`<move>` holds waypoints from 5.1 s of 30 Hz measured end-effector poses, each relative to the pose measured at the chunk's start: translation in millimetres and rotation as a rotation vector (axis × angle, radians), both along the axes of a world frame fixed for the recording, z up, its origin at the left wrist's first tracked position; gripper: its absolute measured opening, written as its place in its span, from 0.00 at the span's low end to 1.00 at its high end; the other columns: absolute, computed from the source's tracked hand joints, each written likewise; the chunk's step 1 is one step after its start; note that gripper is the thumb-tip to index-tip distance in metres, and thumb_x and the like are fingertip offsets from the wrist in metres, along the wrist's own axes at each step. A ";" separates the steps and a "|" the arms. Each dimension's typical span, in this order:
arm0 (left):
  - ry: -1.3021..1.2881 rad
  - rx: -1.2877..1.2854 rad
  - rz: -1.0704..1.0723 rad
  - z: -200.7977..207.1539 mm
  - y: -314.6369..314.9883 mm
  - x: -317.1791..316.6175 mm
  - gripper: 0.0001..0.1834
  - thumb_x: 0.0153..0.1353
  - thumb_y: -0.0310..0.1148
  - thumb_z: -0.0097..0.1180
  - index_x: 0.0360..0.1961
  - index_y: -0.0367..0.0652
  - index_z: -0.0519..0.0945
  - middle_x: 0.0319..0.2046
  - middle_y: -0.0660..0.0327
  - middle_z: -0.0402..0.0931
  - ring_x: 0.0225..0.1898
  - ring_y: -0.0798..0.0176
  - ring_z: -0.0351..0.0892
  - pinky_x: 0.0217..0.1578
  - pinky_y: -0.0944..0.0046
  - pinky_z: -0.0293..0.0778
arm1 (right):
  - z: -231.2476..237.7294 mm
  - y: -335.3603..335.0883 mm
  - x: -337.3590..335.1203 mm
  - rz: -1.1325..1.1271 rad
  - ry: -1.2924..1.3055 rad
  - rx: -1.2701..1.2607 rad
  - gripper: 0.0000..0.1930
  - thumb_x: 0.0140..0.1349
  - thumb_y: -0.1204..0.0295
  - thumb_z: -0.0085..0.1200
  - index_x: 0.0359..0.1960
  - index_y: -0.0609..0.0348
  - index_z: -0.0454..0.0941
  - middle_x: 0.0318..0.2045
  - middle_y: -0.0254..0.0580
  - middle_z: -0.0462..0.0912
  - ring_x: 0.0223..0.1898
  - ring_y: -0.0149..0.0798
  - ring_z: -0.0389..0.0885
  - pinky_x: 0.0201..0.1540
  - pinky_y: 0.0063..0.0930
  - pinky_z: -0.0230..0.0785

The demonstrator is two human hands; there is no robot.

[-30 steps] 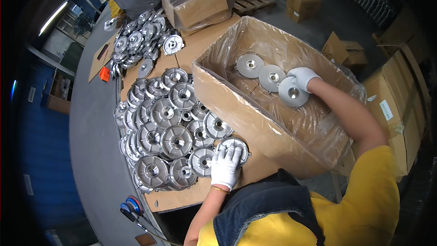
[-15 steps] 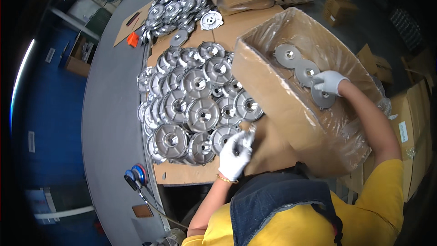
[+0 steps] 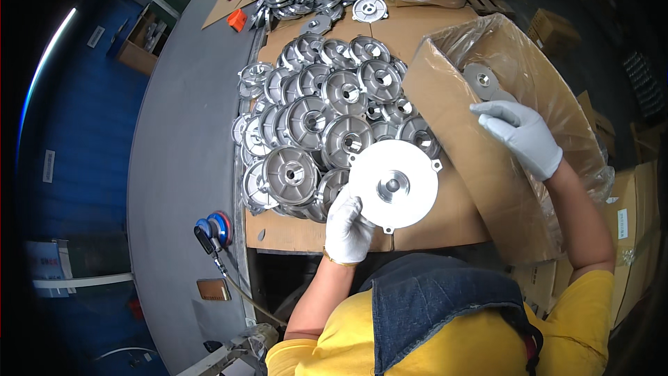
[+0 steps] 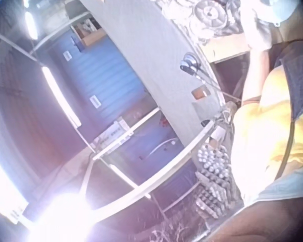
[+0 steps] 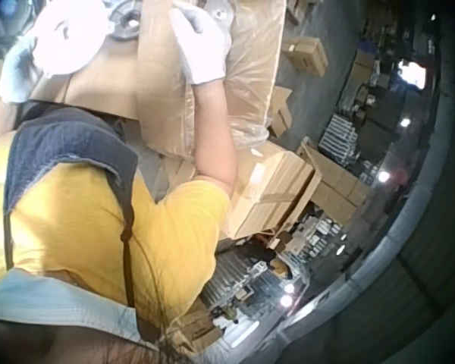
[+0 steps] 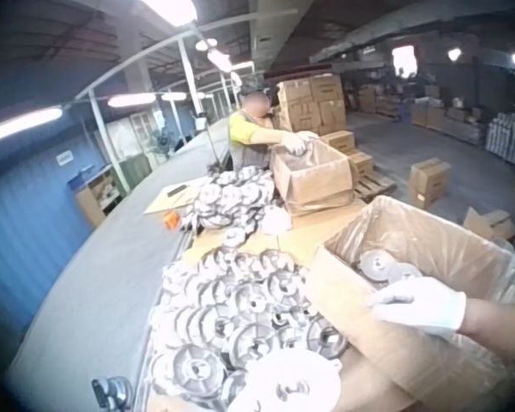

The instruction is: The person sorts circular metal parts by hand, taking them from a pile and placing them into boxes.

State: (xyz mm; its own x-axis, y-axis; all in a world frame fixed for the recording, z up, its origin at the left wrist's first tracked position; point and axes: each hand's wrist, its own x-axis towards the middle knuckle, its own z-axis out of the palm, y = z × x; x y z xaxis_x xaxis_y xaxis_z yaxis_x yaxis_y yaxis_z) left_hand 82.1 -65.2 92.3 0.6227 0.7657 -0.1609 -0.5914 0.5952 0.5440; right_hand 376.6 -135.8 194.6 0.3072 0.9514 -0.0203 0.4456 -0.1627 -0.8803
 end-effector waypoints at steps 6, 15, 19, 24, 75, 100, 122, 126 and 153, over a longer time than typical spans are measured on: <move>0.029 0.049 -0.062 15.1 1.3 -3.5 0.27 0.59 0.32 0.51 0.58 0.31 0.65 0.51 0.55 0.72 0.53 0.62 0.73 0.55 0.62 0.69 | 17.0 9.4 -36.9 0.243 0.222 -0.185 0.17 0.62 0.73 0.52 0.52 0.65 0.74 0.47 0.44 0.80 0.51 0.33 0.75 0.55 0.26 0.65; 0.246 0.292 -0.221 20.8 12.3 28.8 0.28 0.61 0.33 0.51 0.61 0.31 0.63 0.40 0.64 0.75 0.33 0.75 0.71 0.36 0.77 0.65 | 10.8 -1.4 -21.0 0.139 0.412 -0.101 0.23 0.55 0.73 0.59 0.54 0.65 0.72 0.40 0.36 0.81 0.38 0.26 0.77 0.42 0.21 0.71; 0.702 0.694 -0.298 -11.3 33.5 54.0 0.27 0.60 0.28 0.54 0.61 0.36 0.66 0.55 0.51 0.71 0.56 0.58 0.71 0.53 0.63 0.67 | 25.6 -25.1 45.0 -0.208 0.239 0.166 0.23 0.56 0.72 0.58 0.54 0.65 0.72 0.41 0.37 0.81 0.40 0.28 0.77 0.43 0.23 0.71; 1.054 1.842 -0.222 -44.5 42.2 93.3 0.28 0.47 0.28 0.59 0.54 0.46 0.73 0.53 0.50 0.72 0.55 0.44 0.69 0.55 0.49 0.66 | 1.4 -61.3 134.2 -0.341 -0.035 -0.151 0.23 0.52 0.69 0.61 0.50 0.63 0.76 0.40 0.39 0.82 0.40 0.32 0.79 0.44 0.26 0.71; -0.109 0.066 -0.192 38.9 0.2 57.2 0.28 0.66 0.40 0.45 0.63 0.38 0.60 0.60 0.56 0.65 0.57 0.56 0.69 0.53 0.59 0.71 | 38.8 -39.3 -23.3 0.090 0.277 -0.038 0.16 0.57 0.73 0.59 0.46 0.68 0.76 0.33 0.35 0.82 0.35 0.27 0.79 0.39 0.21 0.70; 0.926 1.259 -0.019 35.7 -43.4 84.5 0.21 0.54 0.27 0.56 0.52 0.39 0.77 0.56 0.46 0.70 0.56 0.49 0.71 0.57 0.57 0.64 | -189.4 84.3 147.4 -0.388 0.808 -0.011 0.24 0.59 0.75 0.56 0.58 0.58 0.68 0.47 0.47 0.78 0.40 0.44 0.81 0.36 0.40 0.79; 1.703 1.735 0.692 -18.0 56.9 -94.0 0.30 0.40 0.15 0.53 0.49 0.46 0.77 0.53 0.41 0.70 0.51 0.37 0.73 0.50 0.50 0.71 | -111.3 91.3 109.4 -0.040 -0.294 -0.150 0.29 0.61 0.62 0.53 0.60 0.66 0.65 0.56 0.55 0.73 0.57 0.47 0.72 0.59 0.32 0.63; 1.538 1.620 0.671 -40.3 64.4 -113.4 0.28 0.44 0.14 0.54 0.49 0.47 0.78 0.50 0.41 0.73 0.49 0.42 0.76 0.47 0.57 0.73 | -57.8 70.9 74.9 -0.054 -0.153 -0.083 0.24 0.63 0.67 0.52 0.58 0.67 0.68 0.53 0.48 0.76 0.53 0.35 0.75 0.55 0.25 0.66; 0.660 1.278 0.599 21.6 10.3 -48.0 0.15 0.46 0.20 0.64 0.37 0.36 0.75 0.40 0.50 0.77 0.43 0.54 0.79 0.46 0.61 0.74 | 26.3 29.4 -116.1 0.593 -0.646 0.606 0.21 0.45 0.73 0.60 0.45 0.51 0.79 0.40 0.43 0.79 0.41 0.47 0.78 0.44 0.35 0.71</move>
State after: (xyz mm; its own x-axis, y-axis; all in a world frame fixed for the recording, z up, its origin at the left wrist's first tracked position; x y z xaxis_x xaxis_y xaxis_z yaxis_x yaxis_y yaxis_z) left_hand 34.1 -54.9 113.9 0.2714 0.7041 0.6562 -0.0251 -0.6764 0.7361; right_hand 260.5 -106.4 220.9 -0.4254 0.7491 0.5077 0.7208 0.6197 -0.3104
